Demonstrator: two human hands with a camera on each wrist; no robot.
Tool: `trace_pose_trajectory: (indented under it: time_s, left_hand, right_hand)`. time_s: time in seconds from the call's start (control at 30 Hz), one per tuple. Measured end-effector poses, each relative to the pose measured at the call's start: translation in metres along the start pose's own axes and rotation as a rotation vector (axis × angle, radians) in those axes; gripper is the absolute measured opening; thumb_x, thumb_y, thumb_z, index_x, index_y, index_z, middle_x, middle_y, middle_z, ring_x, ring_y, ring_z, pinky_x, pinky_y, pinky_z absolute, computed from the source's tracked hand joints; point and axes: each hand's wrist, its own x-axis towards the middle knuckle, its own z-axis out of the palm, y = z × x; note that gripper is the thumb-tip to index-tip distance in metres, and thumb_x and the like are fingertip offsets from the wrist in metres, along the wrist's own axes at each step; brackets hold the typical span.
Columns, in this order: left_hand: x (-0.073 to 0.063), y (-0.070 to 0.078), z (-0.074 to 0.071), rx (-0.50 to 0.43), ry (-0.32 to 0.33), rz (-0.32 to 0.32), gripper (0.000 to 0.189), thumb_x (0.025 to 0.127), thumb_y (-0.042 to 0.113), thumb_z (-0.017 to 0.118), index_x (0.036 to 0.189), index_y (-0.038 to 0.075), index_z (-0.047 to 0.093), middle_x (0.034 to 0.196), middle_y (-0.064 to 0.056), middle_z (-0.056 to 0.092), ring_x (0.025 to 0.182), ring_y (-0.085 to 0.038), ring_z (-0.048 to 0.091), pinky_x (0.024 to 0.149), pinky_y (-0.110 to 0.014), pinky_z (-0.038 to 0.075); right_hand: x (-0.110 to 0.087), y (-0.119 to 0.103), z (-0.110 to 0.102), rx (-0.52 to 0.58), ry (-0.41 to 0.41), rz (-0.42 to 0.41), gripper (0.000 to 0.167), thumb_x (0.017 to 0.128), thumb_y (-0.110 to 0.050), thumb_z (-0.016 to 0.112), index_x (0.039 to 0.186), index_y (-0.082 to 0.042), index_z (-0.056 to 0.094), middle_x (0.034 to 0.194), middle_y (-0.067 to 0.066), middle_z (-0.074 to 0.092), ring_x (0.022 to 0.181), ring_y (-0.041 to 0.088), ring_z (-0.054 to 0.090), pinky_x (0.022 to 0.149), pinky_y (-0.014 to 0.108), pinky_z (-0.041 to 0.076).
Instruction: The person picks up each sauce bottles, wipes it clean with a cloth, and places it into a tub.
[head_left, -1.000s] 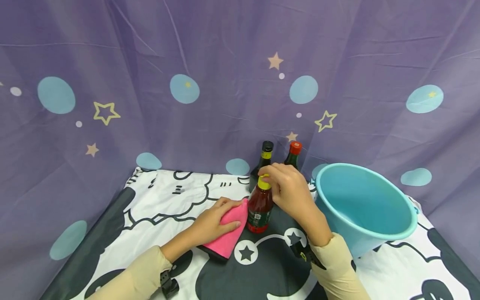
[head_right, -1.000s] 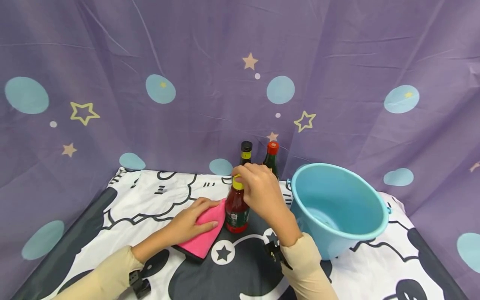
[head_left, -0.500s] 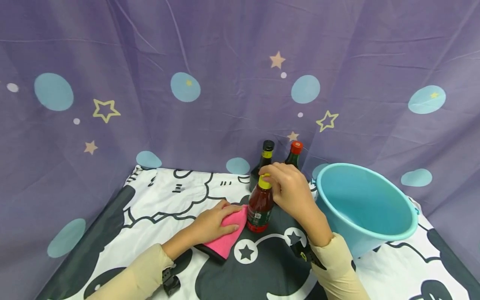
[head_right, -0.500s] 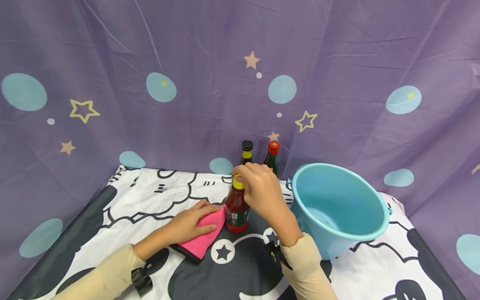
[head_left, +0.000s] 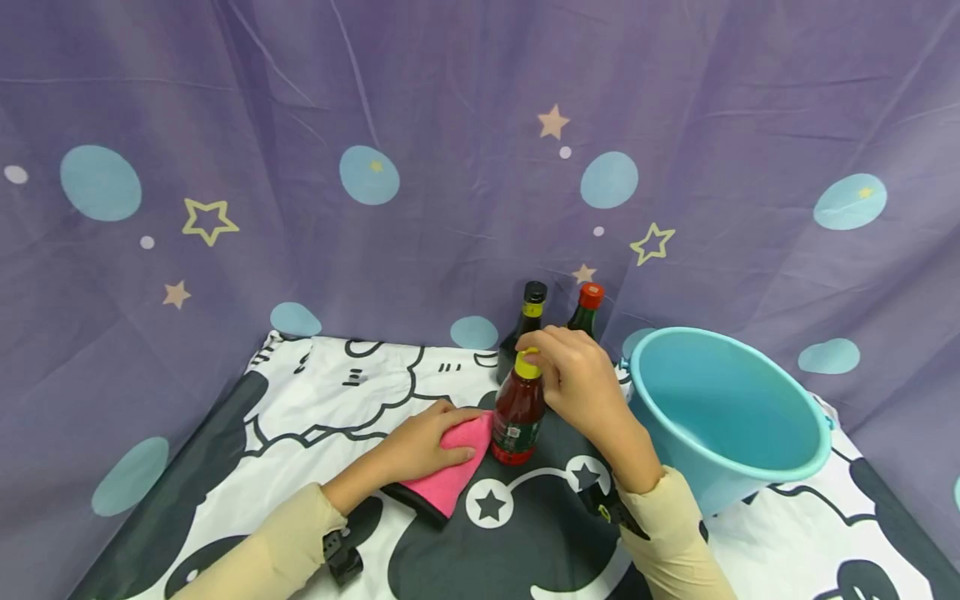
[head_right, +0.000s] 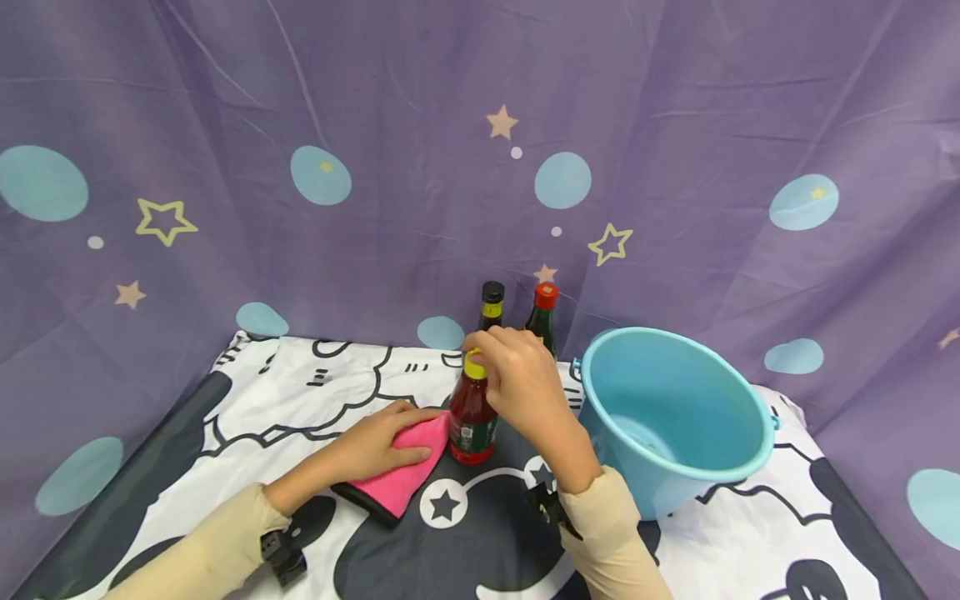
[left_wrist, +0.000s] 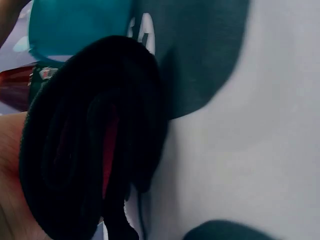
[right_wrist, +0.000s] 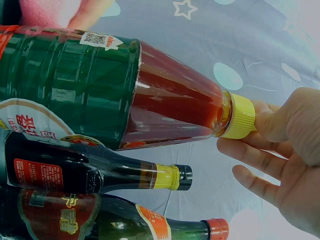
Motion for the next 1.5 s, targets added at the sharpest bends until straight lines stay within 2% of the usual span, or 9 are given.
trace_pose_trajectory:
  time_s: [0.1, 0.3, 0.47, 0.57, 0.73, 0.97, 1.13, 1.5]
  left_hand:
    - [-0.002, -0.001, -0.005, -0.019, 0.022, 0.012, 0.055, 0.092, 0.035, 0.075, 0.144, 0.026, 0.059, 0.113, -0.006, 0.059, 0.083, -0.015, 0.055, 0.071, -0.034, 0.045]
    - [-0.006, 0.003, -0.023, -0.043, 0.086, 0.014, 0.055, 0.092, 0.037, 0.074, 0.145, 0.027, 0.058, 0.122, -0.008, 0.062, 0.094, -0.016, 0.059, 0.076, -0.035, 0.048]
    - [-0.005, 0.012, -0.04, -0.145, 0.168, 0.025, 0.057, 0.092, 0.038, 0.074, 0.146, 0.031, 0.056, 0.13, -0.004, 0.06, 0.103, -0.018, 0.059, 0.083, -0.037, 0.05]
    - [-0.002, 0.019, -0.047, -0.243, 0.222, 0.046, 0.058, 0.093, 0.038, 0.074, 0.147, 0.034, 0.055, 0.136, -0.002, 0.057, 0.109, -0.02, 0.059, 0.086, -0.038, 0.051]
    - [0.002, 0.031, -0.047, -0.394, 0.278, 0.08, 0.059, 0.093, 0.037, 0.074, 0.148, 0.038, 0.052, 0.142, -0.001, 0.053, 0.114, -0.024, 0.057, 0.083, -0.037, 0.055]
    - [0.006, 0.046, -0.038, -0.491, 0.293, 0.131, 0.059, 0.093, 0.035, 0.074, 0.147, 0.042, 0.052, 0.14, 0.003, 0.053, 0.111, -0.023, 0.059, 0.081, -0.038, 0.058]
    - [0.009, 0.048, -0.033, -0.486, 0.318, 0.136, 0.057, 0.092, 0.033, 0.076, 0.145, 0.041, 0.055, 0.139, 0.003, 0.055, 0.11, -0.022, 0.059, 0.08, -0.035, 0.058]
    - [0.011, 0.044, -0.032, -0.381, 0.325, 0.147, 0.057, 0.091, 0.032, 0.078, 0.144, 0.033, 0.059, 0.139, 0.004, 0.055, 0.115, -0.019, 0.059, 0.084, -0.033, 0.056]
  right_hand:
    - [-0.001, -0.001, 0.001, 0.011, -0.01, 0.013, 0.022, 0.086, 0.007, 0.073, 0.1, -0.009, 0.073, 0.088, 0.003, 0.073, 0.08, 0.018, 0.067, 0.083, 0.041, 0.055]
    - [-0.001, -0.001, 0.0, 0.021, -0.021, 0.026, 0.02, 0.088, 0.006, 0.072, 0.101, -0.009, 0.073, 0.09, 0.004, 0.074, 0.08, 0.019, 0.066, 0.085, 0.041, 0.055]
    - [0.0, 0.0, 0.0, 0.012, -0.021, 0.016, 0.02, 0.088, 0.005, 0.072, 0.102, -0.009, 0.073, 0.09, 0.004, 0.074, 0.081, 0.019, 0.066, 0.085, 0.041, 0.055]
    - [0.0, 0.001, -0.001, 0.01, -0.018, 0.012, 0.02, 0.087, 0.005, 0.073, 0.102, -0.009, 0.073, 0.091, 0.005, 0.074, 0.081, 0.02, 0.067, 0.085, 0.041, 0.055]
    - [-0.001, 0.002, 0.0, 0.018, -0.013, 0.008, 0.021, 0.086, 0.007, 0.072, 0.101, -0.008, 0.073, 0.09, 0.005, 0.074, 0.081, 0.02, 0.068, 0.085, 0.042, 0.056]
    - [0.0, 0.002, 0.0, 0.018, -0.001, -0.008, 0.023, 0.085, 0.008, 0.074, 0.101, -0.008, 0.073, 0.088, 0.003, 0.073, 0.079, 0.019, 0.066, 0.084, 0.041, 0.056]
    - [0.0, 0.0, 0.001, 0.011, 0.003, -0.009, 0.022, 0.085, 0.006, 0.075, 0.101, -0.009, 0.073, 0.087, 0.004, 0.073, 0.078, 0.019, 0.065, 0.083, 0.04, 0.056]
    - [0.002, 0.001, -0.001, 0.006, 0.005, -0.01, 0.023, 0.084, 0.008, 0.074, 0.1, -0.008, 0.073, 0.086, 0.004, 0.072, 0.076, 0.02, 0.064, 0.083, 0.04, 0.055]
